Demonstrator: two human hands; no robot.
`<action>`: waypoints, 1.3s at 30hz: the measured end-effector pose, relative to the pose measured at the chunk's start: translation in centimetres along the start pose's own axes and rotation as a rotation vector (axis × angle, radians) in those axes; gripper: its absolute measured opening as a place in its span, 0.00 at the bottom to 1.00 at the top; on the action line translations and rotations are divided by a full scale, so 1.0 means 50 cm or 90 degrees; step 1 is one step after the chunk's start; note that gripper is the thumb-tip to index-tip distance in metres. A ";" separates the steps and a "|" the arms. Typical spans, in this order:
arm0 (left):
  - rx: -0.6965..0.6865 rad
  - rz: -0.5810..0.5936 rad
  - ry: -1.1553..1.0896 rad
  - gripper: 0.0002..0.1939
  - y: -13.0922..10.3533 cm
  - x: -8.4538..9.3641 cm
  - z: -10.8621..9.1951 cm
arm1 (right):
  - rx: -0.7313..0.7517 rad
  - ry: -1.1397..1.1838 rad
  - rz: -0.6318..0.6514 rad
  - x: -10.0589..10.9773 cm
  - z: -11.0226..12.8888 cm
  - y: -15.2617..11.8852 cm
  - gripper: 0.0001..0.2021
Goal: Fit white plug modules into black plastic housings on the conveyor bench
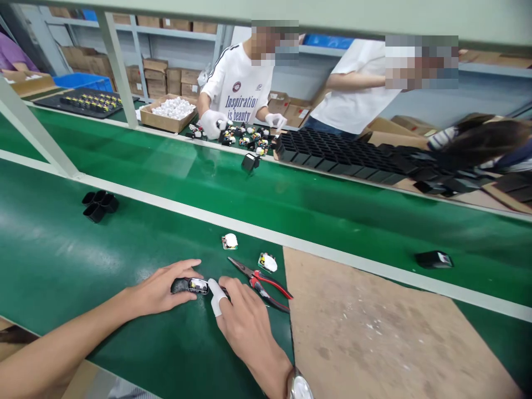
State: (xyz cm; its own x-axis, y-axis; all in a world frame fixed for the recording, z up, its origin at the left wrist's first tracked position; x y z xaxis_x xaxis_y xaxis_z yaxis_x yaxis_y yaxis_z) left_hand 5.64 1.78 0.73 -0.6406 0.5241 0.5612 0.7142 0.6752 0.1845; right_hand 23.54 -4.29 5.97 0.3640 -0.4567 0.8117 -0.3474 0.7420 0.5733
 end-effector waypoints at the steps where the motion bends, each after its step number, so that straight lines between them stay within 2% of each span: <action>1: 0.005 0.004 0.003 0.37 0.000 -0.002 0.001 | 0.003 -0.001 0.004 -0.001 0.002 0.001 0.14; 14: 0.015 0.028 -0.006 0.36 0.001 -0.012 -0.004 | 0.067 0.018 0.079 0.000 0.023 0.012 0.14; 18: 0.000 0.015 0.003 0.35 0.001 -0.011 -0.006 | 0.035 0.017 0.094 0.000 0.015 0.012 0.14; 25: 0.010 0.000 0.015 0.34 0.002 -0.004 -0.007 | -0.038 0.095 0.045 0.015 -0.024 -0.001 0.12; 33: -0.021 0.003 0.016 0.35 0.002 -0.006 -0.006 | -0.010 0.055 0.074 -0.005 0.005 0.010 0.15; 37: -0.003 0.012 0.016 0.34 0.004 -0.006 -0.007 | -0.043 0.065 0.065 -0.008 -0.025 0.002 0.13; 39: 0.008 0.016 0.021 0.34 0.004 -0.005 -0.008 | -0.074 0.036 0.059 -0.015 -0.048 -0.008 0.16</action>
State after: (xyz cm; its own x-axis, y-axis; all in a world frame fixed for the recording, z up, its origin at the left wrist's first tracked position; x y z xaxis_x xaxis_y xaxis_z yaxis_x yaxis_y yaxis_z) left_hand 6.06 1.57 0.93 -0.6128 0.5232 0.5923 0.7260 0.6687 0.1606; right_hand 25.49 -3.05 4.89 0.3848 -0.3570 0.8512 -0.2802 0.8335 0.4762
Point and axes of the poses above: each hand's wrist, its own y-axis towards the middle knuckle, its own x-axis out of the back of the hand, z = x × y, the point moved 6 cm from there along y, towards the middle knuckle, and after that the axes turned 8 degrees about -x, right-handed, at the moved point
